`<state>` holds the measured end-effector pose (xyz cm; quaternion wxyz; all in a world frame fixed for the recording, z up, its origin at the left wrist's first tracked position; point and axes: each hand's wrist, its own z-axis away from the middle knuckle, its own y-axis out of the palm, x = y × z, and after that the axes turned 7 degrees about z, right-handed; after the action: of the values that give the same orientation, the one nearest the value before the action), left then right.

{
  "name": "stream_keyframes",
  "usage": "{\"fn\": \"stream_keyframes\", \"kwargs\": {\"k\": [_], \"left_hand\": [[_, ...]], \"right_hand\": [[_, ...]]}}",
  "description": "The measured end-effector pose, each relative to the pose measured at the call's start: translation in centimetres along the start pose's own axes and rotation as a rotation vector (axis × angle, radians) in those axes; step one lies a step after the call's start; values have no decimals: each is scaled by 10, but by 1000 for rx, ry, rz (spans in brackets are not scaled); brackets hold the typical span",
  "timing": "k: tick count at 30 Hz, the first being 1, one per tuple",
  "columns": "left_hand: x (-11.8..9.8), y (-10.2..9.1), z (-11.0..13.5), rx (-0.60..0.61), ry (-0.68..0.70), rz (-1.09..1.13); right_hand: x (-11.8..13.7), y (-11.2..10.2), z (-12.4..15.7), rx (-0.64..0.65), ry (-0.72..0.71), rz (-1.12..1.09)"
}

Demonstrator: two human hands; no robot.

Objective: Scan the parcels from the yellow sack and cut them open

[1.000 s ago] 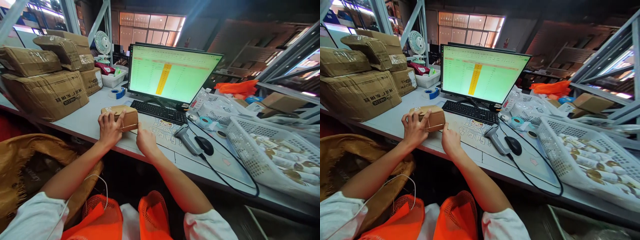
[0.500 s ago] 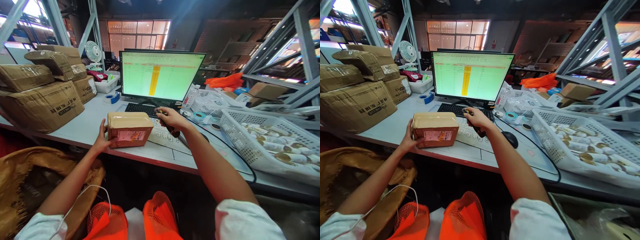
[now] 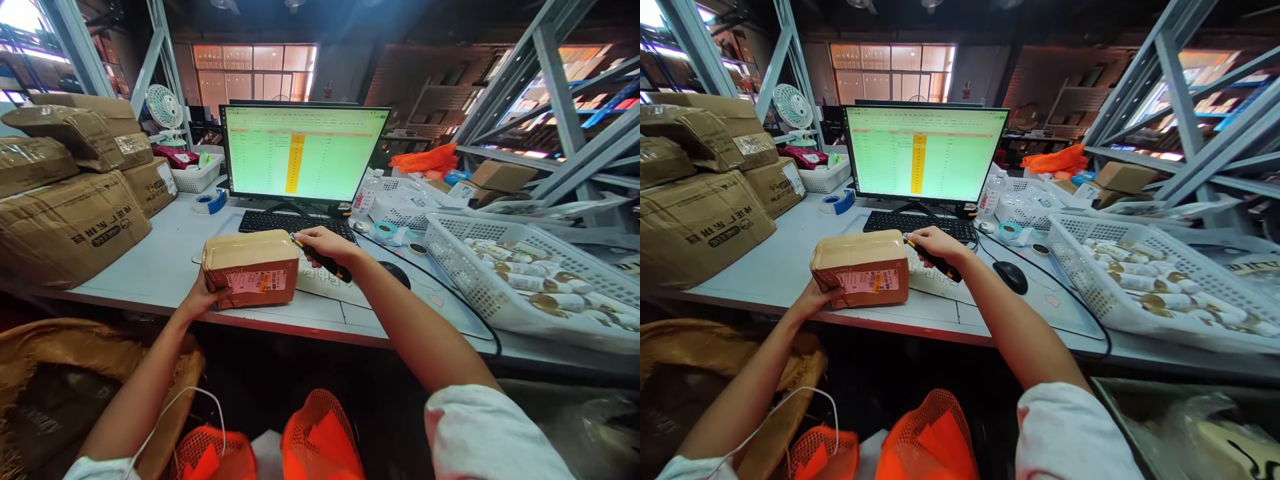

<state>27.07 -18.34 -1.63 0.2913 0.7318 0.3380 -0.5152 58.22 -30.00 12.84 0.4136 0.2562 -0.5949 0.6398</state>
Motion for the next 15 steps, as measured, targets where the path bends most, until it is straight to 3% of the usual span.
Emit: {"fn": "stream_keyframes", "kwargs": {"k": [8, 11, 13, 15], "left_hand": [[11, 1, 2, -66, 1, -12], [17, -1, 2, -34, 3, 17], [21, -2, 1, -4, 21, 22], [24, -3, 1, 8, 42, 17]], "right_hand": [[10, 13, 54, 51, -34, 28], [6, 8, 67, 56, -80, 134], [5, -4, 68, -27, -99, 298], [12, -15, 62, -208, -145, 538]]}}
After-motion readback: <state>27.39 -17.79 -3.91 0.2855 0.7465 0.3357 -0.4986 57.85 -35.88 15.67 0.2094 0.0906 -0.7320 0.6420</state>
